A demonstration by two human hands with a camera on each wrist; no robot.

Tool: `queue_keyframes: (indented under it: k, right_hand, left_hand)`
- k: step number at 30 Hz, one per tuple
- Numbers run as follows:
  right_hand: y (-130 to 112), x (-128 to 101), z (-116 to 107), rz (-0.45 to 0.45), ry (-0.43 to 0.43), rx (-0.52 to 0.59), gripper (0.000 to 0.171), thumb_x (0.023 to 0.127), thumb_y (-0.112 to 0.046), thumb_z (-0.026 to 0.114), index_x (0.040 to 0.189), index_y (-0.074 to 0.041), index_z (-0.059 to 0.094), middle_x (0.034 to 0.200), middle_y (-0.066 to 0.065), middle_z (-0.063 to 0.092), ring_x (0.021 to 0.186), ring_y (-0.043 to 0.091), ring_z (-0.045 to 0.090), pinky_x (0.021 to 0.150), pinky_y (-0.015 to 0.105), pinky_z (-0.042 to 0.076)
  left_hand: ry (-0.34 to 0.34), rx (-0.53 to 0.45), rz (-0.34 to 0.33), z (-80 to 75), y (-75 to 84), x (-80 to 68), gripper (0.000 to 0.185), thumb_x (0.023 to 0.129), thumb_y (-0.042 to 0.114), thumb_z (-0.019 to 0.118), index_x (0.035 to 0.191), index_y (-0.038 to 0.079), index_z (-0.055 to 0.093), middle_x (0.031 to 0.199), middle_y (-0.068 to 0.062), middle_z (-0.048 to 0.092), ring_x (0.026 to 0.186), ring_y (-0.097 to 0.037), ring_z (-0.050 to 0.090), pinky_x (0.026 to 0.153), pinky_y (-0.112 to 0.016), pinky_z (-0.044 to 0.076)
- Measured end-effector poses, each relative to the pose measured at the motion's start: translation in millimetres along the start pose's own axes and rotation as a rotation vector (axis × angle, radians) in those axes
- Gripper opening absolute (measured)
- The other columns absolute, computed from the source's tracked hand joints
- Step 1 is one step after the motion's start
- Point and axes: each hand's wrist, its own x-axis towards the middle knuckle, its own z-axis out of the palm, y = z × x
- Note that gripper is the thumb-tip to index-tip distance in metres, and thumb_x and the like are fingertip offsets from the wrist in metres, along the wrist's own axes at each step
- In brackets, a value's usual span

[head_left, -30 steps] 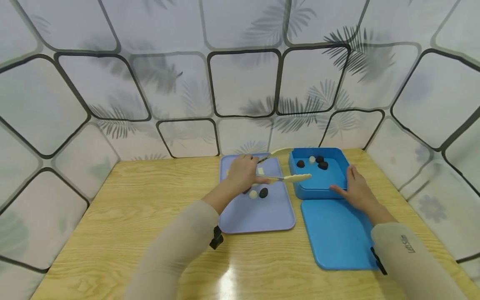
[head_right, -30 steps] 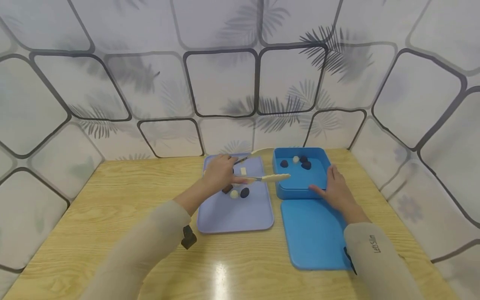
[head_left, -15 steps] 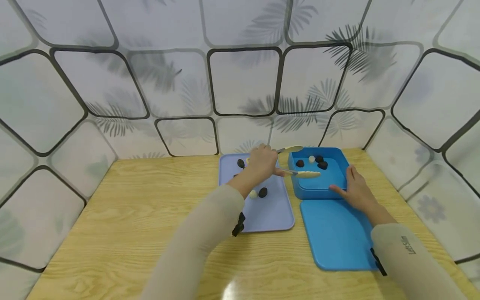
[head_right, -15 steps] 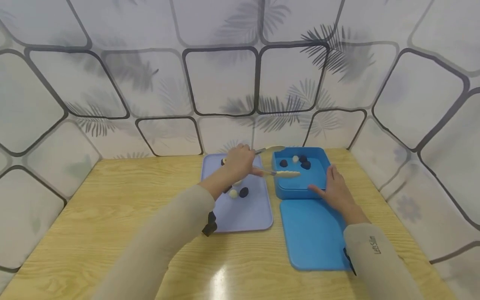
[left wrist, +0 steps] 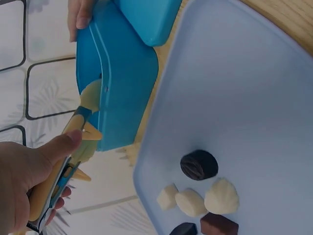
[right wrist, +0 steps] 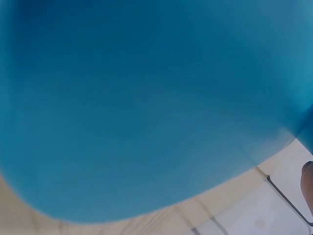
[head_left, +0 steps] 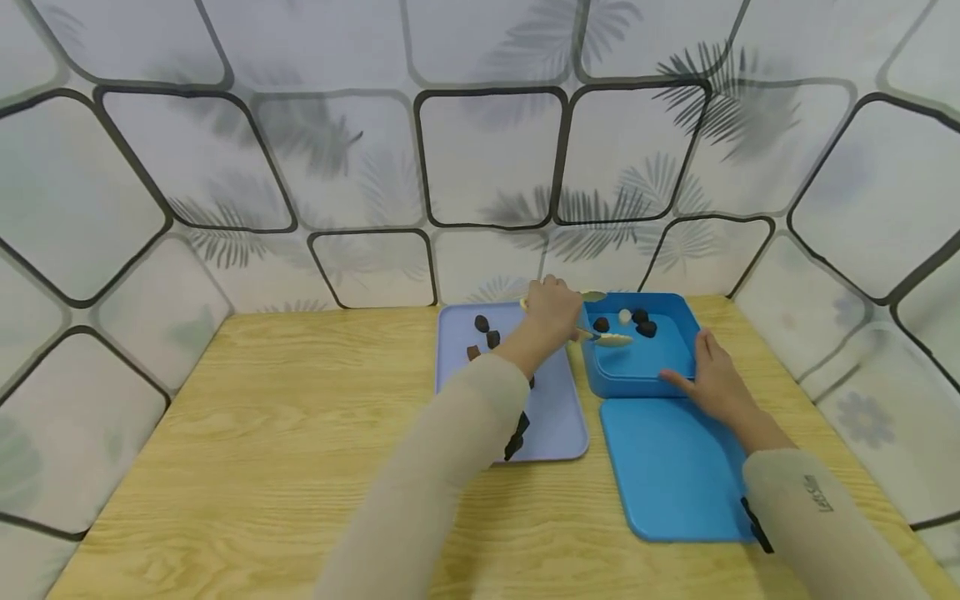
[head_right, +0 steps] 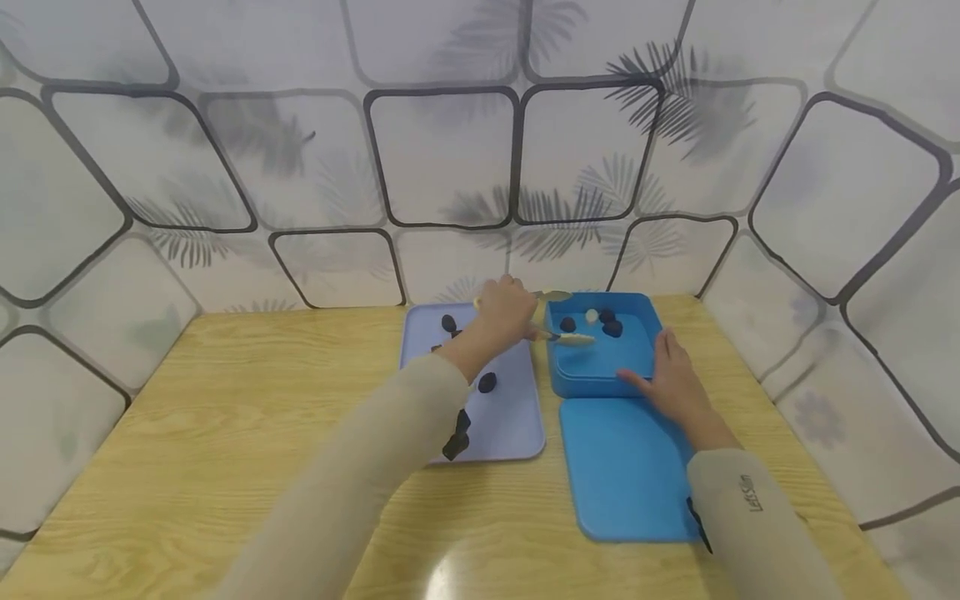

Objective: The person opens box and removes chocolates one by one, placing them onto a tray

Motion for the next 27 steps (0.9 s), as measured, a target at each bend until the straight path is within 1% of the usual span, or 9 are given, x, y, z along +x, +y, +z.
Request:
queue_keyframes:
  k: [5, 9, 13, 15, 18, 20, 22, 25, 27]
  right_hand:
    - [3, -5, 0, 0.026, -0.005, -0.018, 0.107, 0.089, -0.058, 0.052, 0.143, 0.016, -0.004, 0.149, 0.039, 0.001, 0.135, 0.056, 0.008, 0.104, 0.067, 0.018]
    - [5, -6, 3, 0.031, -0.007, -0.018, 0.107, 0.089, -0.058, 0.053, 0.143, 0.015, -0.005, 0.148, 0.039, 0.001, 0.134, 0.058, 0.009, 0.103, 0.068, 0.019]
    - [3, -5, 5, 0.025, -0.009, -0.007, 0.107, 0.089, -0.059, 0.051, 0.143, 0.015, -0.005, 0.149, 0.038, 0.0, 0.134, 0.057, 0.009, 0.103, 0.068, 0.019]
    - [0, -4, 5, 0.027, -0.005, -0.01, 0.108, 0.089, -0.059, 0.052, 0.144, 0.014, -0.004, 0.149, 0.038, 0.001, 0.134, 0.057, 0.01, 0.102, 0.069, 0.02]
    - [-2, -2, 5, 0.029, -0.009, -0.011, 0.108, 0.089, -0.06, 0.051, 0.144, 0.014, -0.004, 0.149, 0.038, 0.0, 0.134, 0.057, 0.01, 0.103, 0.069, 0.02]
    - [-3, -2, 4, 0.028, -0.013, -0.009, 0.108, 0.089, -0.06, 0.051, 0.144, 0.014, -0.005, 0.149, 0.038, -0.001, 0.134, 0.058, 0.009, 0.103, 0.069, 0.019]
    - [-4, -1, 3, 0.026, -0.013, -0.012, 0.108, 0.089, -0.061, 0.05, 0.143, 0.015, -0.005, 0.149, 0.038, 0.0, 0.134, 0.058, 0.009, 0.103, 0.068, 0.019]
    - [-4, 0, 0, 0.025, -0.009, -0.018, 0.108, 0.089, -0.061, 0.049, 0.143, 0.015, -0.005, 0.149, 0.039, 0.001, 0.134, 0.058, 0.009, 0.104, 0.068, 0.019]
    - [-4, 0, -2, 0.024, -0.002, -0.026, 0.107, 0.089, -0.061, 0.049, 0.143, 0.015, -0.004, 0.148, 0.039, 0.002, 0.134, 0.058, 0.01, 0.103, 0.068, 0.019]
  left_hand:
    - [-0.002, 0.014, 0.006, -7.0, 16.5, 3.4, 0.044, 0.083, 0.054, 0.064, 0.119, 0.029, 0.063, 0.113, 0.003, 0.06, 0.099, -0.015, 0.048, 0.084, -0.033, 0.043]
    - [-0.011, 0.124, 0.046, -8.3, 27.0, 2.3, 0.041, 0.089, 0.055, 0.054, 0.123, 0.033, 0.058, 0.112, 0.006, 0.058, 0.089, -0.013, 0.042, 0.073, -0.029, 0.037]
    - [0.012, 0.217, 0.073, -9.5, 33.4, 0.3, 0.018, 0.101, 0.031, 0.043, 0.112, 0.031, 0.057, 0.098, 0.009, 0.053, 0.078, -0.014, 0.031, 0.062, -0.03, 0.024]
    - [0.026, 0.209, 0.063, -9.9, 35.1, -0.5, 0.022, 0.103, 0.017, 0.038, 0.101, 0.027, 0.057, 0.09, 0.007, 0.048, 0.074, -0.014, 0.027, 0.059, -0.031, 0.019]
    - [0.026, 0.174, 0.041, -8.6, 35.9, 0.0, 0.021, 0.102, 0.013, 0.039, 0.097, 0.025, 0.055, 0.086, 0.005, 0.043, 0.073, -0.014, 0.025, 0.057, -0.03, 0.017]
    - [0.027, 0.147, 0.035, -6.9, 35.3, 0.6, 0.021, 0.101, 0.014, 0.041, 0.099, 0.027, 0.057, 0.086, 0.006, 0.045, 0.074, -0.013, 0.028, 0.058, -0.028, 0.02]
    - [0.039, 0.118, 0.034, -4.7, 33.8, 1.3, 0.023, 0.101, 0.016, 0.044, 0.103, 0.03, 0.062, 0.089, 0.008, 0.052, 0.077, -0.011, 0.036, 0.061, -0.026, 0.028]
    - [0.068, 0.063, 0.04, -1.4, 30.8, 1.7, 0.025, 0.099, 0.017, 0.049, 0.109, 0.032, 0.067, 0.101, 0.01, 0.063, 0.086, -0.01, 0.049, 0.074, -0.027, 0.043]
    - [0.084, 0.032, 0.049, 0.4, 29.3, 2.0, 0.024, 0.098, 0.018, 0.051, 0.109, 0.03, 0.068, 0.107, 0.008, 0.066, 0.092, -0.012, 0.054, 0.082, -0.031, 0.047]
